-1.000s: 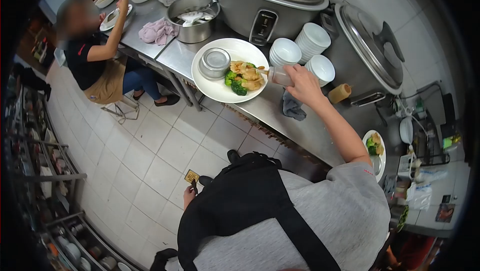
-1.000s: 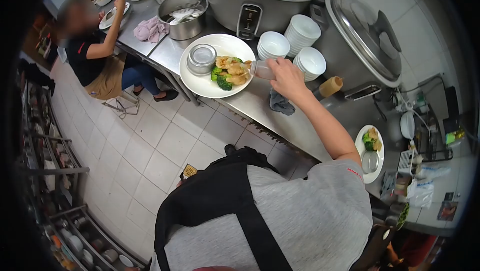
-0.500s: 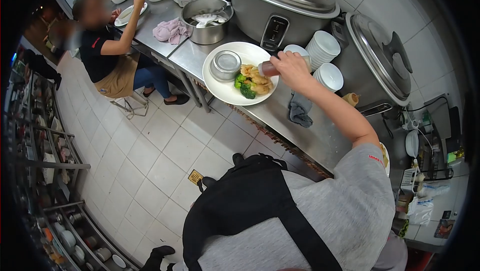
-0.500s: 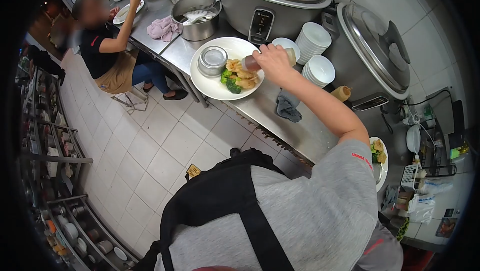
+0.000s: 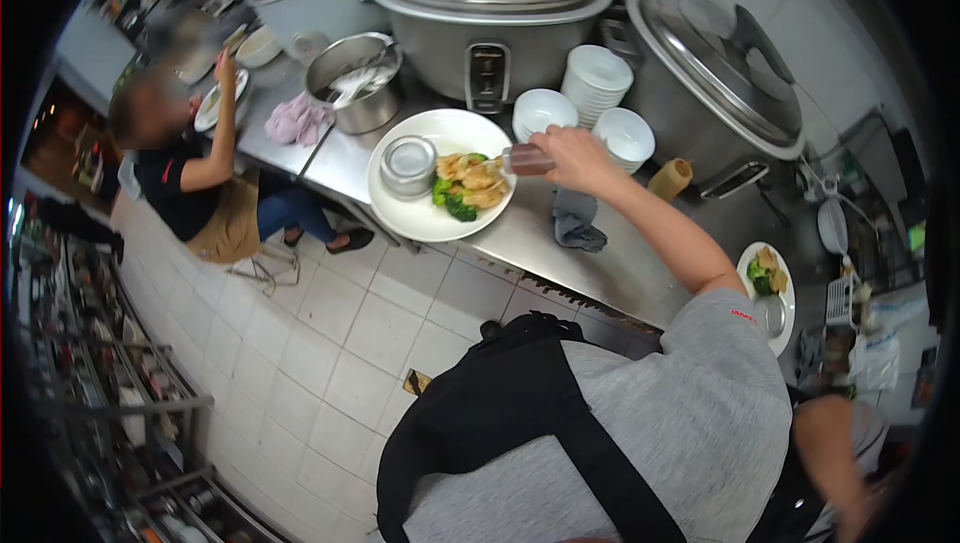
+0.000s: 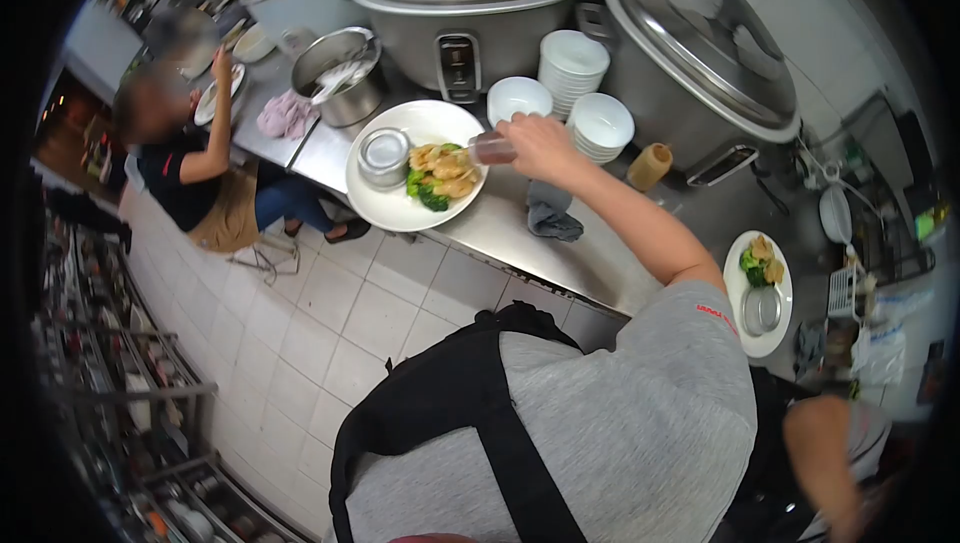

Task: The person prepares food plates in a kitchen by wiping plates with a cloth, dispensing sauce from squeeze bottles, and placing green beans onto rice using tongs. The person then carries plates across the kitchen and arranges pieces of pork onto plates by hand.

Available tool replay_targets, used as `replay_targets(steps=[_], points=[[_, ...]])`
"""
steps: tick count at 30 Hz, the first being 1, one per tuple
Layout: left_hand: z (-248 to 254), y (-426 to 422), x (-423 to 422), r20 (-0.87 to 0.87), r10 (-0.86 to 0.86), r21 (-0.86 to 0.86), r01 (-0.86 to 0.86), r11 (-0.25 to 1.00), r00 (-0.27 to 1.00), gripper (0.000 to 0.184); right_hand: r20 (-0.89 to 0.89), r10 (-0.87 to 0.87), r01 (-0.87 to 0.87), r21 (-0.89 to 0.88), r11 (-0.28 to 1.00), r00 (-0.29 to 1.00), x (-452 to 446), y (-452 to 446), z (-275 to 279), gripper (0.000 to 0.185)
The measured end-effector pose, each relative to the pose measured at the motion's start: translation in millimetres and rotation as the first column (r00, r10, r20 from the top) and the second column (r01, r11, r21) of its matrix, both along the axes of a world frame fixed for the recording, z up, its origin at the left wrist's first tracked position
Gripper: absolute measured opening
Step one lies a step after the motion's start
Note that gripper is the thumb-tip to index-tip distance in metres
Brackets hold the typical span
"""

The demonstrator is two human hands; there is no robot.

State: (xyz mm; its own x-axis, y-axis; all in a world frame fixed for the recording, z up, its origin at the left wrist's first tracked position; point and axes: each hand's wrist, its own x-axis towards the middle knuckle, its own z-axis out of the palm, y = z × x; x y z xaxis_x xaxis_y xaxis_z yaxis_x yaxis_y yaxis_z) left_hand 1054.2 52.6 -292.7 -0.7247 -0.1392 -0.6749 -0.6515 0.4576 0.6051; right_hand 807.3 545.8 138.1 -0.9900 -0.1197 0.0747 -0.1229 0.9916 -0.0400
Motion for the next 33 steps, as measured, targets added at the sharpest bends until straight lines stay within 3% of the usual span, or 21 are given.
replay_targets(steps=[1,3,5,6,7,10,12,14,16,18,20,23,25,27,28,29,30,31,33], points=[[0,1,-8,0.003,-0.030,0.000,0.030,1.000,1.000,0.033,-0.007,-0.036,0.036,-0.008,0.999,0.999,5,5,-9,0.039],[1,6,-26,0.013,-0.091,0.011,0.091,0.996,0.996,0.033,0.059,0.008,0.021,-0.468,0.884,0.998,19,15,-27,0.046],[3,11,-50,0.016,-0.150,0.028,0.150,0.988,0.989,0.032,0.116,-0.008,0.100,-0.817,0.568,0.993,38,19,-49,0.057],[6,15,-65,0.010,-0.176,0.045,0.176,0.983,0.984,0.032,0.227,-0.029,0.224,-0.920,0.321,0.973,57,15,-37,0.059],[9,20,-80,0.008,-0.207,0.063,0.206,0.977,0.978,0.032,0.039,-0.098,0.067,-0.952,0.299,0.994,65,17,-52,0.062],[26,42,-135,-0.050,-0.141,0.264,0.149,0.953,0.989,0.032,-0.069,-0.383,0.054,-0.952,0.300,0.921,115,30,-61,0.060],[55,60,-182,-0.118,-0.022,0.466,0.075,0.882,0.993,0.032,-0.216,-0.682,0.051,-0.936,0.349,0.698,144,39,-56,0.058],[144,99,-226,-0.214,0.066,0.594,0.077,0.801,0.975,0.035,-0.342,-0.826,0.130,-0.889,0.439,0.449,167,63,-83,0.056],[224,128,-255,-0.319,0.185,0.632,0.064,0.772,0.930,0.039,-0.355,-0.903,0.128,-0.911,0.392,0.244,176,85,-96,0.055],[260,134,-291,-0.341,0.179,0.690,0.117,0.714,0.923,0.039,-0.317,-0.941,0.280,-0.898,0.339,0.119,178,103,-105,0.055],[272,129,-313,-0.354,0.163,0.739,0.169,0.653,0.921,0.040,-0.300,-0.952,0.318,-0.898,0.304,0.062,168,116,-124,0.056],[269,130,-360,-0.141,-0.192,0.871,0.213,0.442,0.971,0.051,-0.267,-0.963,0.328,-0.908,0.261,0.026,149,115,-113,0.061],[275,138,-365,-0.082,-0.192,0.857,0.167,0.488,0.978,0.055,-0.423,-0.906,0.322,-0.853,0.411,0.035,144,110,-109,0.063],[268,139,-371,-0.037,-0.192,0.859,0.129,0.496,0.981,0.057,-0.634,-0.760,0.597,-0.668,0.444,-0.144,150,104,-123,0.064],[264,140,-375,-0.035,-0.182,0.846,0.126,0.518,0.983,0.058,-0.640,-0.743,0.629,-0.663,0.406,-0.194,165,102,-137,0.064],[261,139,-379,-0.035,-0.162,0.830,0.119,0.544,0.986,0.059,-0.390,-0.888,0.340,-0.892,0.298,-0.243,177,97,-154,0.060],[258,137,-385,-0.034,-0.209,0.831,0.144,0.537,0.977,0.059,-0.125,-0.974,0.006,-0.992,0.126,-0.190,189,90,-162,0.056],[255,137,-391,-0.061,-0.243,0.794,0.194,0.576,0.968,0.059,-0.126,-0.965,0.012,-0.992,0.127,-0.231,208,84,-158,0.056],[250,131,-402,-0.092,-0.303,0.750,0.266,0.605,0.949,0.060,0.284,-0.932,-0.351,-0.916,-0.194,-0.225,252,71,-152,0.046]])
